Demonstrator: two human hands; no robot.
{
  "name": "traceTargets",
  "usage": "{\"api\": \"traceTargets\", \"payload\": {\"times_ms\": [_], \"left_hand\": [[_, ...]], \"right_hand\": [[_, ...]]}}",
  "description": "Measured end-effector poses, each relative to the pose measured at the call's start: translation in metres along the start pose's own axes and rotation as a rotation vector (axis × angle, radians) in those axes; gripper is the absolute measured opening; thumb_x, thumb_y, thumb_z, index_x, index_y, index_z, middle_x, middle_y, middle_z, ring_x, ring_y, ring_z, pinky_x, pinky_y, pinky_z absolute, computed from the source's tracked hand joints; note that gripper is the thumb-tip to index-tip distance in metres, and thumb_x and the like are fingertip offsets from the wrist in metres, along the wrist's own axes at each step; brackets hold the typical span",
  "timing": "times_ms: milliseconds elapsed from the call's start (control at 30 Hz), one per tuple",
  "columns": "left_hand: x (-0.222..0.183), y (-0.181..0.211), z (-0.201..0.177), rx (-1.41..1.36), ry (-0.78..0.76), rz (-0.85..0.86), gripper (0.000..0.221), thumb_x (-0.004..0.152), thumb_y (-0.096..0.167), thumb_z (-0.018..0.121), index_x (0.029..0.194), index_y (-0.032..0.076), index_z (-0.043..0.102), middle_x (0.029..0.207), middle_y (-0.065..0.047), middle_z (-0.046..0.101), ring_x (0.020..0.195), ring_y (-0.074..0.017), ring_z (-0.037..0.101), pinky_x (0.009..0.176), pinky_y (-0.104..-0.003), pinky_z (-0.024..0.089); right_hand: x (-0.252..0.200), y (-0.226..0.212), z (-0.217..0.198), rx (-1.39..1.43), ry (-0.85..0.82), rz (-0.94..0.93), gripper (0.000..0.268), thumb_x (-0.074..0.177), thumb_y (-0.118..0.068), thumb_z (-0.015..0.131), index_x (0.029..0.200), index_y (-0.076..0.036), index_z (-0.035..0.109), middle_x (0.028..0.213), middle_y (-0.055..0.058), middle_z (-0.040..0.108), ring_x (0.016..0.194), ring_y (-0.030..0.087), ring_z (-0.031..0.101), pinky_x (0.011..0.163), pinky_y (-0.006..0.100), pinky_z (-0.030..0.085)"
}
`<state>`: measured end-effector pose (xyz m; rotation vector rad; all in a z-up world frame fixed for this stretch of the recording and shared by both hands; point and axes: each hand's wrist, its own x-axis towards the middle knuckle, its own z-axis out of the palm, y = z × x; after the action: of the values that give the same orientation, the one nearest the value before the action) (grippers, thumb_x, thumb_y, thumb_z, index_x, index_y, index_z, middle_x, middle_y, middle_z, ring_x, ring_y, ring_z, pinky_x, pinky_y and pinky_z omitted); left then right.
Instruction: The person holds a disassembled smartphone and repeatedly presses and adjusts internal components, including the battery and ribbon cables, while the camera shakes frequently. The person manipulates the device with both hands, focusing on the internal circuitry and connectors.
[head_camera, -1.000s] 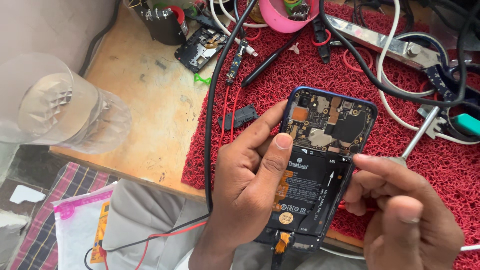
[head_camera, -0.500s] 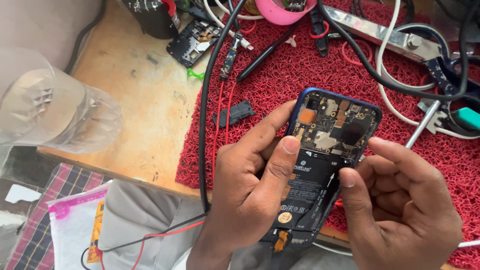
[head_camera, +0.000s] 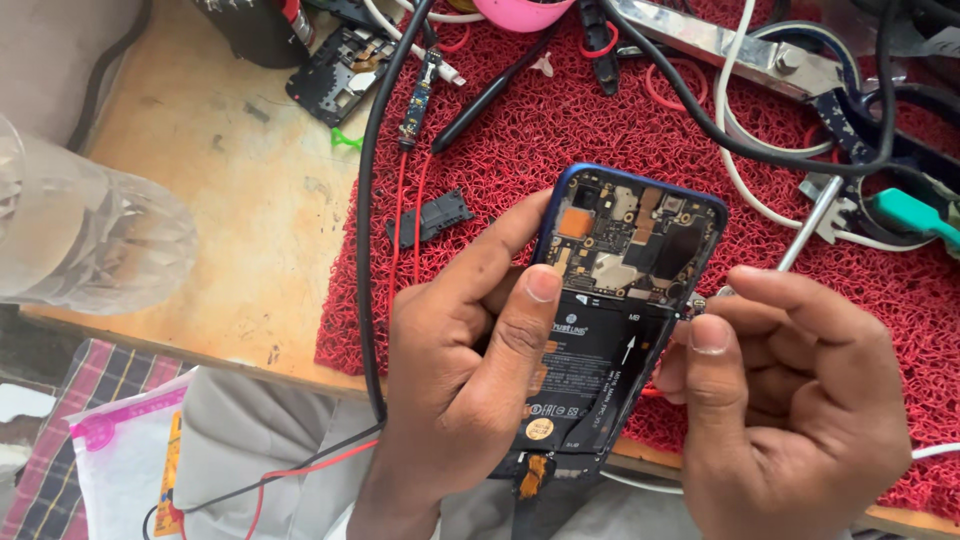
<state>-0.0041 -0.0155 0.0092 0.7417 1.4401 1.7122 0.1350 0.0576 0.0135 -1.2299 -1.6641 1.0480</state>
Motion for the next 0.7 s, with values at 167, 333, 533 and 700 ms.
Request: {"api": "traceTargets", "payload": {"times_ms": [167,333,533,700], "left_hand": [[0.0003,-0.0009,-0.0005,-0.043,0.004,-0.021,0.046,0.108,0.011,0.055,0.151,-0.004,0.053,0.074,0.005,0.059,0.06,0.0015,0.046,0.05,-0.019,0.035],[0.0007,0.0007,-0.0003,-0.114,-0.006,-0.023,0.047,0.108,0.013,0.054,0.151,-0.005,0.052,0.076,0.004,0.062,0.06,0.002,0.045,0.05,-0.018,0.034],[0.0013,0.0007,-0.0007,-0.215,-0.009,-0.067,0.05,0.106,0.012,0.051,0.15,-0.011,0.048,0.107,-0.01,0.074,0.092,-0.0057,0.067,0.081,-0.02,0.055],[-0.0009,-0.0047,-0.0028,-0.247,-0.037,-0.008,0.049,0.111,0.011,0.052,0.154,-0.012,0.046,0.116,-0.013,0.073,0.101,-0.0086,0.067,0.088,-0.022,0.055]], "right_hand": [[0.0064,-0.0037,-0.0007,0.001,-0.034,0.015,0.028,0.095,0.004,0.065,0.121,0.004,0.055,0.094,0.012,0.069,0.072,0.012,0.07,0.065,0.023,0.061],[0.0094,-0.0037,-0.0017,-0.019,-0.05,0.011,0.026,0.095,0.004,0.066,0.118,0.004,0.057,0.093,0.013,0.069,0.073,0.013,0.071,0.063,0.025,0.063],[0.0114,-0.0007,-0.0058,0.056,-0.087,0.027,0.025,0.094,0.002,0.066,0.118,0.003,0.057,0.094,0.012,0.07,0.074,0.014,0.073,0.064,0.026,0.064],[0.0102,0.0011,-0.0069,0.045,-0.09,0.036,0.027,0.095,0.0,0.066,0.12,0.004,0.057,0.095,0.013,0.07,0.074,0.015,0.073,0.065,0.026,0.064]]}}
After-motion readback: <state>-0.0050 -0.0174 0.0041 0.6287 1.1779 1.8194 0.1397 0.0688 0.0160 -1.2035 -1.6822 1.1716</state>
